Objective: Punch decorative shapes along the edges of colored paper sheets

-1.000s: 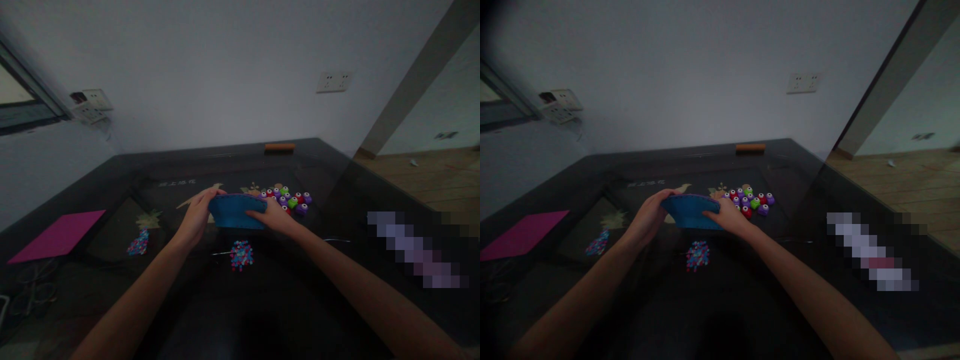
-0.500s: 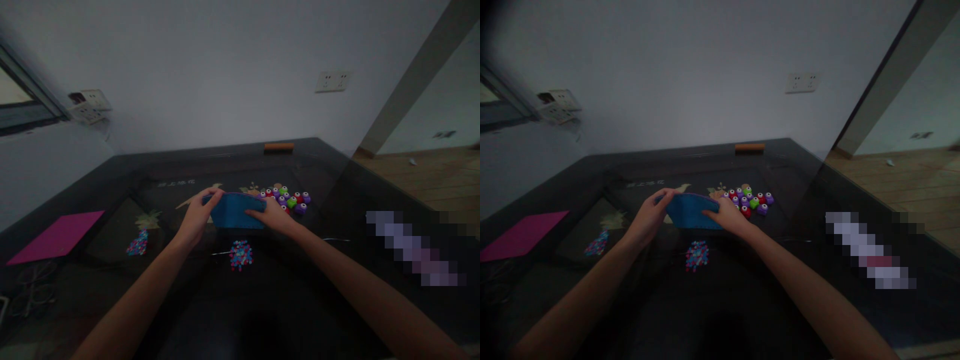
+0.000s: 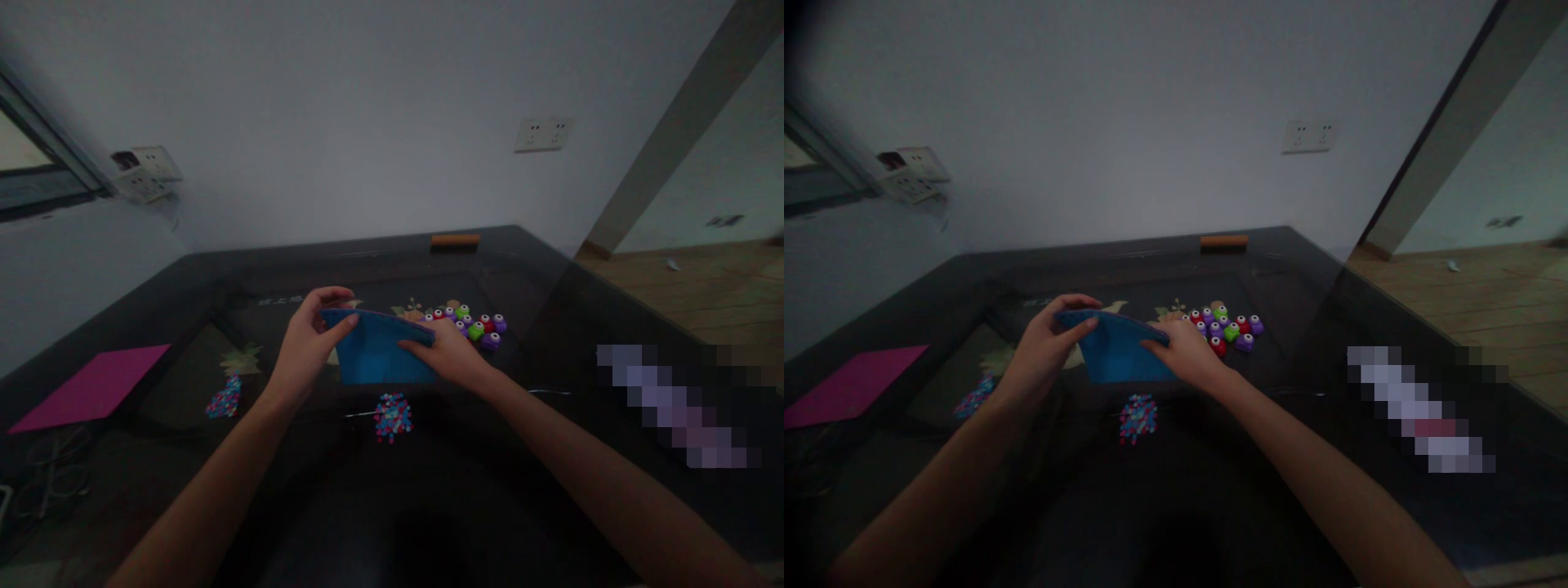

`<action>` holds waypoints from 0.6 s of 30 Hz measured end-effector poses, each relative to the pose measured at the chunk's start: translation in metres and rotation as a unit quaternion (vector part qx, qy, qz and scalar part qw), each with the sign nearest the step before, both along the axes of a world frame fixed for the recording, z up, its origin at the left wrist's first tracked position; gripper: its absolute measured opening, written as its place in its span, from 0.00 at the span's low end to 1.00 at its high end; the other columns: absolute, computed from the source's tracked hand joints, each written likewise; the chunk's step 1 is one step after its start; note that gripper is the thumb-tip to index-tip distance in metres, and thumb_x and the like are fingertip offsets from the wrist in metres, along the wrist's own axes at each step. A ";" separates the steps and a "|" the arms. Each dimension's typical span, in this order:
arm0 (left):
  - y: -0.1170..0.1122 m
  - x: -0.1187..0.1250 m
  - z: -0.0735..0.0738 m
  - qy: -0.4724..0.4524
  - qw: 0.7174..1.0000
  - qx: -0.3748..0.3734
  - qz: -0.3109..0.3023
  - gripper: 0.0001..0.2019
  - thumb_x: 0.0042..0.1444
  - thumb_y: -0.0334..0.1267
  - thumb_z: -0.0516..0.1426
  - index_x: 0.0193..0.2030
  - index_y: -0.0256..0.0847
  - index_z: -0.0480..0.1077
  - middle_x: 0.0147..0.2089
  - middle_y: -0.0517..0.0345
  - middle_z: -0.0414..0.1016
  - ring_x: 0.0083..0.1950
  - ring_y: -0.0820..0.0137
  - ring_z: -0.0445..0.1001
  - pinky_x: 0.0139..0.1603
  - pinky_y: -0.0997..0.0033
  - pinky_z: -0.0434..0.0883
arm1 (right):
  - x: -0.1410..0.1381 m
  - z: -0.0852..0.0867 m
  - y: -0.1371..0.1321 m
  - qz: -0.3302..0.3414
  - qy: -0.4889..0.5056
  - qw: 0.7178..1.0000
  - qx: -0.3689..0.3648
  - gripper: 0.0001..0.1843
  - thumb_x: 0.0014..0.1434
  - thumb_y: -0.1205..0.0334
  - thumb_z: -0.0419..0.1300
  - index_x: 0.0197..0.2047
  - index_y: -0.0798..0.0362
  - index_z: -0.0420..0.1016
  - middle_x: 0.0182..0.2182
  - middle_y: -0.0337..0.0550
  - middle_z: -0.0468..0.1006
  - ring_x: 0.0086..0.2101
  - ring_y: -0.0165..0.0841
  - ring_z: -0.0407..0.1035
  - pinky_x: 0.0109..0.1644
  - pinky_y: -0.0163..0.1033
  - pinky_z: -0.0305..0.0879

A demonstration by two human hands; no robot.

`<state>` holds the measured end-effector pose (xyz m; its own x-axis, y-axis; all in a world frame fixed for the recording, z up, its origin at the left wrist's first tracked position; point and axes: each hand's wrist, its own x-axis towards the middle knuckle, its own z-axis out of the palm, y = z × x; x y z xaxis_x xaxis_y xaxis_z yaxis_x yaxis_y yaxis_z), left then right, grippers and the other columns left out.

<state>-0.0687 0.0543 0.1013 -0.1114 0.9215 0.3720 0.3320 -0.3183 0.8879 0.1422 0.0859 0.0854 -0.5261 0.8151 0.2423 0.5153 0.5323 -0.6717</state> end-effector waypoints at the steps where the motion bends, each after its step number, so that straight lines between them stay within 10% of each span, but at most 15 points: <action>1: -0.004 -0.001 0.006 0.022 0.999 0.034 0.013 0.15 0.51 0.39 0.61 0.46 0.42 0.69 0.47 0.55 0.73 0.48 0.64 0.71 0.44 0.67 0.68 | 0.000 0.002 -0.002 -0.001 0.001 1.000 -0.009 0.13 0.60 0.61 0.56 0.43 0.57 0.77 0.32 0.47 0.79 0.32 0.35 0.72 0.35 0.38 0.63; 7: -0.036 0.010 0.038 0.326 0.917 0.224 0.045 0.08 0.58 0.32 0.55 0.45 0.42 0.70 0.49 0.52 0.71 0.54 0.62 0.68 0.56 0.57 0.65 | -0.009 0.006 -0.016 0.011 0.008 0.999 -0.035 0.09 0.57 0.64 0.59 0.39 0.58 0.77 0.33 0.48 0.79 0.33 0.37 0.72 0.38 0.40 0.65; 18: -0.043 0.016 0.035 0.470 0.868 0.149 -0.060 0.14 0.65 0.37 0.47 0.55 0.40 0.65 0.50 0.50 0.74 0.51 0.62 0.71 0.52 0.59 0.66 | -0.014 0.013 -0.035 0.061 0.077 0.992 -0.083 0.08 0.55 0.65 0.60 0.40 0.55 0.75 0.35 0.45 0.79 0.35 0.35 0.71 0.39 0.39 0.67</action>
<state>-0.0531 0.0114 0.1359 0.4597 0.7528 0.4712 0.8141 -0.5692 0.1151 0.1278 0.0505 0.0981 -0.5902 0.7835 0.1946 0.3390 0.4593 -0.8210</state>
